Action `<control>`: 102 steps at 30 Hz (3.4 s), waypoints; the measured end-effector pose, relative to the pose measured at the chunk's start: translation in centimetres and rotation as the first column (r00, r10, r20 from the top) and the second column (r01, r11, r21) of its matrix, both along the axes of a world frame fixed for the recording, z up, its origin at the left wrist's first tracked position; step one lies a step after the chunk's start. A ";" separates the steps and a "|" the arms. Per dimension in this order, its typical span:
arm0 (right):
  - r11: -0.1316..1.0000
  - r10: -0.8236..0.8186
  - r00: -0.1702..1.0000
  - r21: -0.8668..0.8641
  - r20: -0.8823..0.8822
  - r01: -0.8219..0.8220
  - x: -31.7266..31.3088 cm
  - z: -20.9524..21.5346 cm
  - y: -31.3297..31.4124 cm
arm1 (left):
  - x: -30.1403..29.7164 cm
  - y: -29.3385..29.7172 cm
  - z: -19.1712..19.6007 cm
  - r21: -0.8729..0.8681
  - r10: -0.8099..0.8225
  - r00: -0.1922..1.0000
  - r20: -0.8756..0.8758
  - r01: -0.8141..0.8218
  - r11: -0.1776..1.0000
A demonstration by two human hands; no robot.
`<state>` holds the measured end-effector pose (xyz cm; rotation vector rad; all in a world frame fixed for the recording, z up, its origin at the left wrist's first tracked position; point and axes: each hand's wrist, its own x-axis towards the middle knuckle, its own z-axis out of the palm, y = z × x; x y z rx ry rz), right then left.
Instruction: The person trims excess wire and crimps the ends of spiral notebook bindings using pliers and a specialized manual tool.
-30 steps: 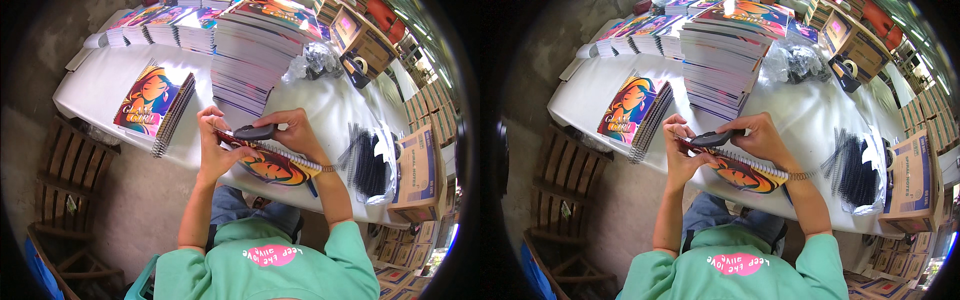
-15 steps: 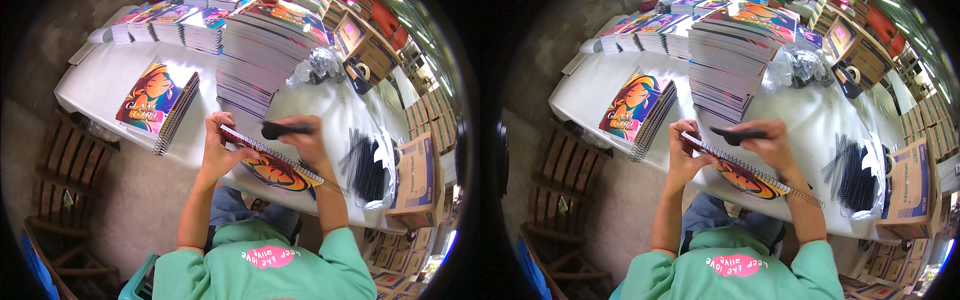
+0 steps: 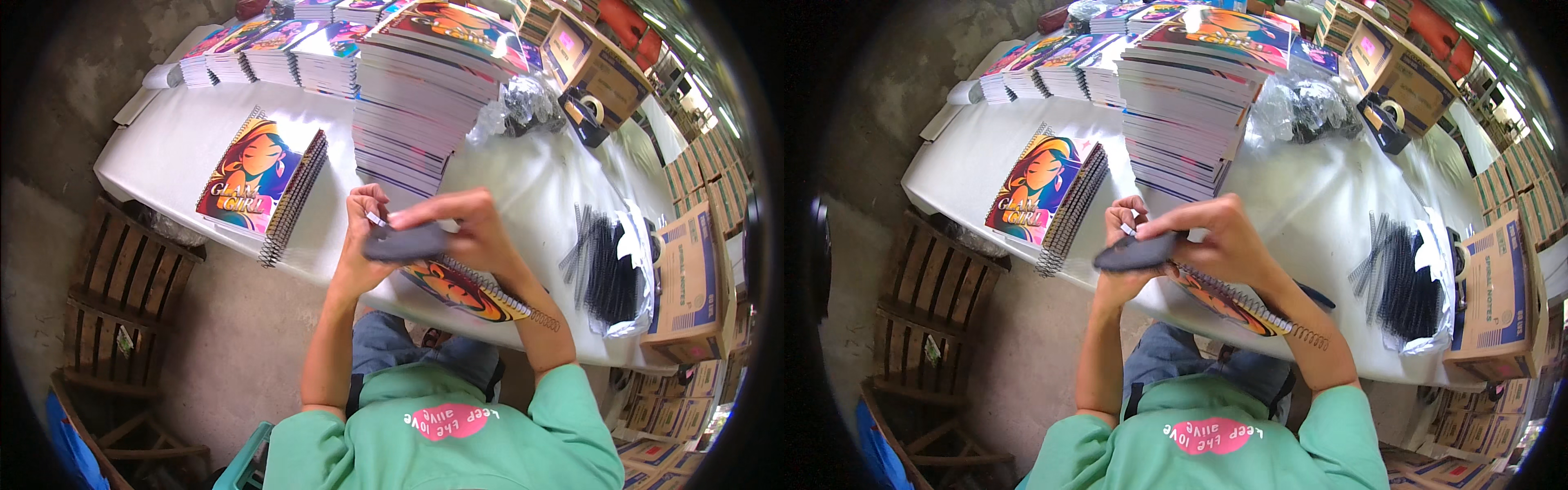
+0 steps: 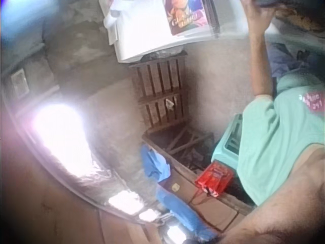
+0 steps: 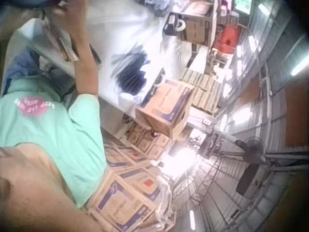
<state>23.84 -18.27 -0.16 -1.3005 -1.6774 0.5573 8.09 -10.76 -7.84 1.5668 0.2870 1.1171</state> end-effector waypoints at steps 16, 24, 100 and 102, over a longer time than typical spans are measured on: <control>0.479 -0.444 0.360 -0.121 0.821 0.869 1.4 -8.6 -18.6 | -0.7 -4.2 4.4 -0.319 0.259 0.955 0.142 -0.204 0.926; 0.687 -0.726 0.687 0.012 0.024 0.726 -1.7 -5.9 -17.0 | 1.6 -7.0 3.8 0.271 0.515 0.854 0.069 -0.513 0.814; 0.866 -0.214 0.962 -0.423 0.168 0.266 -6.5 -3.0 21.8 | -12.7 13.6 -0.8 -0.457 0.756 0.647 0.099 -0.645 0.612; 0.844 -0.214 0.856 -0.352 0.470 0.404 -6.3 -3.2 21.9 | -12.5 13.8 -1.5 -0.487 0.753 0.639 0.160 -0.612 0.623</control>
